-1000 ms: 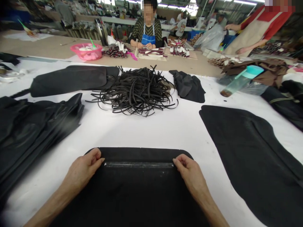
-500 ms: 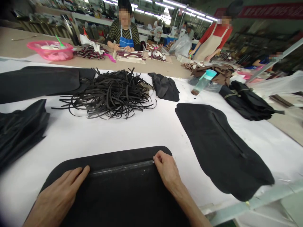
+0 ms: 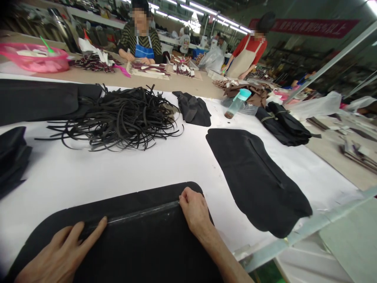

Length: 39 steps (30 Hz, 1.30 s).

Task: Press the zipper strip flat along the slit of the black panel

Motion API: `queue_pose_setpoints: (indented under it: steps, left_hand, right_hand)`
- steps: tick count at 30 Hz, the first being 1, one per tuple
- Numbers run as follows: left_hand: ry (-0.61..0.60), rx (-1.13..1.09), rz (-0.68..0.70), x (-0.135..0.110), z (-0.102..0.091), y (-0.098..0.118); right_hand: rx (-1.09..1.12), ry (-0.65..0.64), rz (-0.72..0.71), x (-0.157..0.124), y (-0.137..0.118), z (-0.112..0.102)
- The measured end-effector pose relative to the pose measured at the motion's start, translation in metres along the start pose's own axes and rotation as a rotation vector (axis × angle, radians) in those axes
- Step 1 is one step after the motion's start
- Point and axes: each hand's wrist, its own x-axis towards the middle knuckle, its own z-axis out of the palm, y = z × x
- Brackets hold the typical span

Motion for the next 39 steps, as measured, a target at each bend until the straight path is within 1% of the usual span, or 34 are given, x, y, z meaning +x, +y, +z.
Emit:
queue_pose_setpoints:
  steps: [2,4,6,8,10,12,15,17,19,21,23,24,26,29,35,39]
  left_hand:
    - [0.019,0.015,-0.010,-0.001,0.008,0.000]
    - [0.030,0.017,-0.021,-0.001,0.010,0.001]
    - [0.027,-0.003,-0.035,0.000,0.004,0.002]
    - [0.018,-0.047,-0.056,0.001,-0.005,0.003]
    - [0.009,-0.100,-0.096,0.001,-0.013,0.003]
    - [0.000,-0.149,-0.140,0.000,-0.017,0.001]
    - [0.033,-0.175,-0.195,-0.002,-0.019,-0.001]
    - [0.088,-0.181,-0.191,0.001,-0.023,-0.001]
    - [0.123,-0.219,-0.109,0.009,-0.029,0.003]
    - [0.092,-0.279,0.012,0.020,-0.035,0.010]
    - [0.026,-0.316,0.092,0.030,-0.036,0.018]
    - [0.004,-0.313,0.102,0.034,-0.035,0.022]
    - [-0.008,-0.277,0.094,0.038,-0.033,0.028]
    - [-0.016,-0.216,0.091,0.041,-0.032,0.033]
    - [-0.030,-0.197,0.058,0.043,-0.040,0.041]
    - [-0.081,-0.172,0.039,0.044,-0.046,0.048]
  right_hand:
    - [-0.023,0.006,0.000,0.000,0.000,0.002]
    - [-0.039,0.010,-0.008,0.000,0.000,0.003]
    - [-0.056,0.019,-0.016,-0.001,0.000,0.003]
    - [-0.086,0.033,-0.022,-0.002,0.001,0.002]
    - [-0.167,0.037,-0.024,-0.002,0.002,0.000]
    - [-0.256,0.047,-0.062,-0.004,0.003,-0.001]
    - [-0.340,0.150,-0.185,-0.011,-0.002,0.000]
    - [-0.379,0.212,-0.312,-0.020,-0.014,0.003]
    - [-0.402,0.196,-0.497,-0.029,-0.032,0.009]
    - [-0.407,0.136,-0.682,-0.036,-0.050,0.020]
    - [-0.429,0.087,-0.773,-0.040,-0.063,0.033]
    - [-0.449,0.069,-0.795,-0.040,-0.067,0.039]
    - [-0.485,0.048,-0.820,-0.039,-0.069,0.047]
    - [-0.491,0.042,-0.841,-0.038,-0.065,0.052]
    - [-0.431,0.042,-0.809,-0.038,-0.059,0.053]
    - [-0.343,0.066,-0.832,-0.038,-0.044,0.048]
